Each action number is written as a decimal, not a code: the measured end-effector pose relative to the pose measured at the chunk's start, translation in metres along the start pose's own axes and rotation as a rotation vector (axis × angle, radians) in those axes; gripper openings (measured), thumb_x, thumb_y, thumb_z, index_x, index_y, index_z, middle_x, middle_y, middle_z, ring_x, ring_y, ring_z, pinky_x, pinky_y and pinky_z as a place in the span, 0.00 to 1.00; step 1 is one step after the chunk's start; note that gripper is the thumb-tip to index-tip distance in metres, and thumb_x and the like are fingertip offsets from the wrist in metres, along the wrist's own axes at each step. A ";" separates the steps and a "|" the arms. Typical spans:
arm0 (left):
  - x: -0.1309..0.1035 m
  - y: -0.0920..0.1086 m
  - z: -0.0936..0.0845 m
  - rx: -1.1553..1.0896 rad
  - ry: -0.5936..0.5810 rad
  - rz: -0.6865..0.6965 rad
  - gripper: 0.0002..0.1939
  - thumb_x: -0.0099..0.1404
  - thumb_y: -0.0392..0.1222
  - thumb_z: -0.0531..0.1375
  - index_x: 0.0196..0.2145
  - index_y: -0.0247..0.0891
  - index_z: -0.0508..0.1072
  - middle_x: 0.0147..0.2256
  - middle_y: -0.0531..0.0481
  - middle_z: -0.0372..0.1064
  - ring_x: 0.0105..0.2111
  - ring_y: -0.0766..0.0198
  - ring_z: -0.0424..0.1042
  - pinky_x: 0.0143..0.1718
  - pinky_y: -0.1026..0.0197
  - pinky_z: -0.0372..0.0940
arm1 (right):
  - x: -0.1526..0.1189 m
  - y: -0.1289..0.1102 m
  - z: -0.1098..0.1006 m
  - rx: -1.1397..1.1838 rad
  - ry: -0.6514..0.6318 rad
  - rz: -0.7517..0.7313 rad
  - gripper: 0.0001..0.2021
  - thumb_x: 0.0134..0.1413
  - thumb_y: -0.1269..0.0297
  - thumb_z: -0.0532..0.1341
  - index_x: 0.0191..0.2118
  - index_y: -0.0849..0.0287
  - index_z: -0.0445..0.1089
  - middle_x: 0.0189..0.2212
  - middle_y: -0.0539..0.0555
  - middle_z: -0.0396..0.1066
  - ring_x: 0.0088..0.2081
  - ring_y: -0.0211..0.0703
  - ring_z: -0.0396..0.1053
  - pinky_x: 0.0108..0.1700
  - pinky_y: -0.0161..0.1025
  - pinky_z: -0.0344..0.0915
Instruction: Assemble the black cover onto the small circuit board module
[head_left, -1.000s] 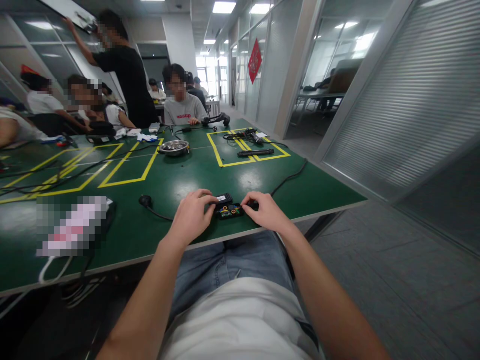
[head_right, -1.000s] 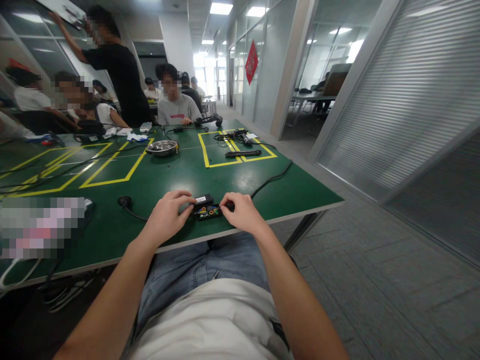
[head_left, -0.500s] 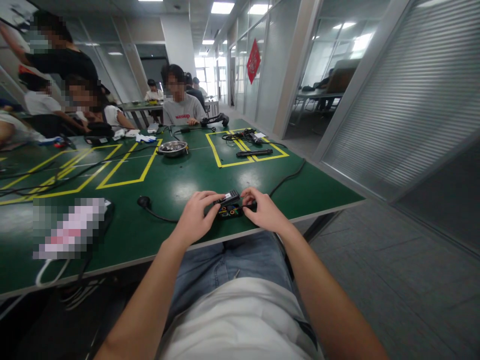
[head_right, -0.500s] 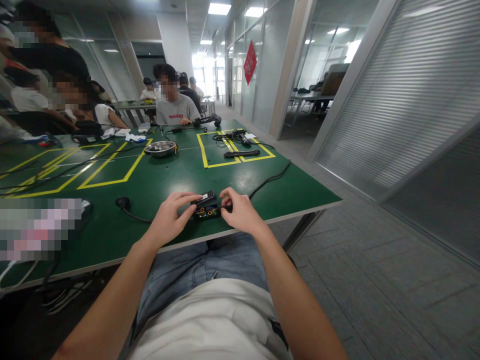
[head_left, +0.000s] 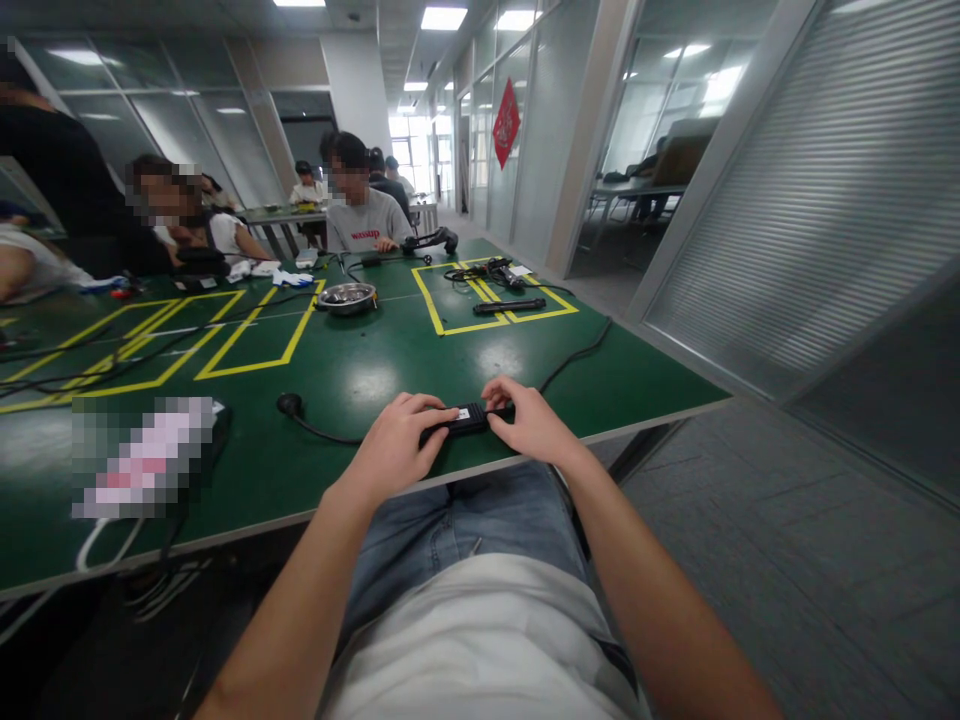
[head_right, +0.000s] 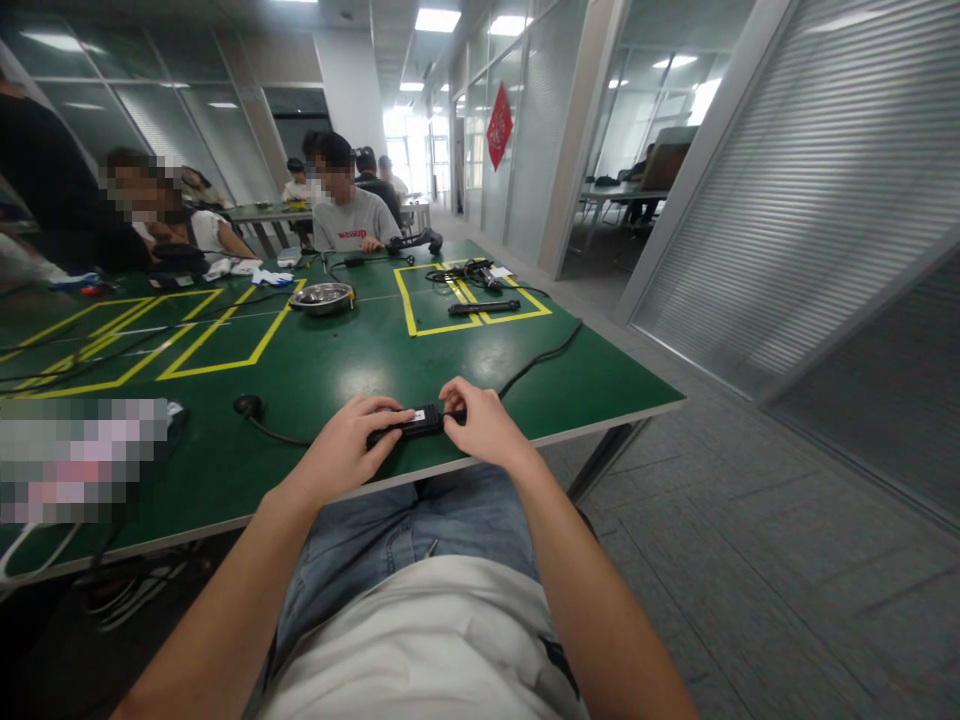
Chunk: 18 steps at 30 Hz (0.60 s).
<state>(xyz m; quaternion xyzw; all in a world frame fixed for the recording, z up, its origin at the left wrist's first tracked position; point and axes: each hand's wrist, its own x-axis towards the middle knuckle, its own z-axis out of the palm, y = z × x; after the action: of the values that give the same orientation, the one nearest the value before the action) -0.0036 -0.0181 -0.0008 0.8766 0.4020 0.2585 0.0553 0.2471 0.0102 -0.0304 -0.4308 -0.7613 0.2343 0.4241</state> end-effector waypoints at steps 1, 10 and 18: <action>0.000 0.000 0.000 -0.001 -0.002 -0.001 0.17 0.76 0.38 0.59 0.57 0.43 0.83 0.53 0.42 0.79 0.51 0.49 0.75 0.56 0.43 0.73 | 0.000 0.000 0.000 -0.002 0.002 -0.002 0.13 0.49 0.71 0.61 0.42 0.54 0.71 0.33 0.50 0.76 0.37 0.45 0.74 0.46 0.42 0.70; -0.002 0.001 0.005 -0.074 0.026 -0.023 0.16 0.77 0.39 0.57 0.57 0.42 0.81 0.53 0.41 0.78 0.52 0.50 0.75 0.58 0.44 0.72 | 0.000 0.000 -0.002 -0.064 -0.003 0.003 0.06 0.51 0.69 0.63 0.37 0.54 0.72 0.33 0.50 0.77 0.37 0.45 0.73 0.47 0.43 0.68; 0.003 -0.012 0.013 -0.016 0.229 -0.290 0.11 0.73 0.37 0.60 0.52 0.41 0.75 0.46 0.43 0.79 0.48 0.50 0.77 0.52 0.47 0.73 | 0.000 0.000 -0.003 -0.084 -0.012 0.011 0.04 0.52 0.69 0.64 0.36 0.55 0.73 0.33 0.51 0.78 0.37 0.46 0.74 0.47 0.43 0.68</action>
<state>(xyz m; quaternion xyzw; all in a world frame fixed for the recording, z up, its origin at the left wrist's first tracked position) -0.0035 -0.0068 -0.0141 0.7738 0.5258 0.3492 0.0530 0.2499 0.0097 -0.0284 -0.4511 -0.7707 0.2070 0.3997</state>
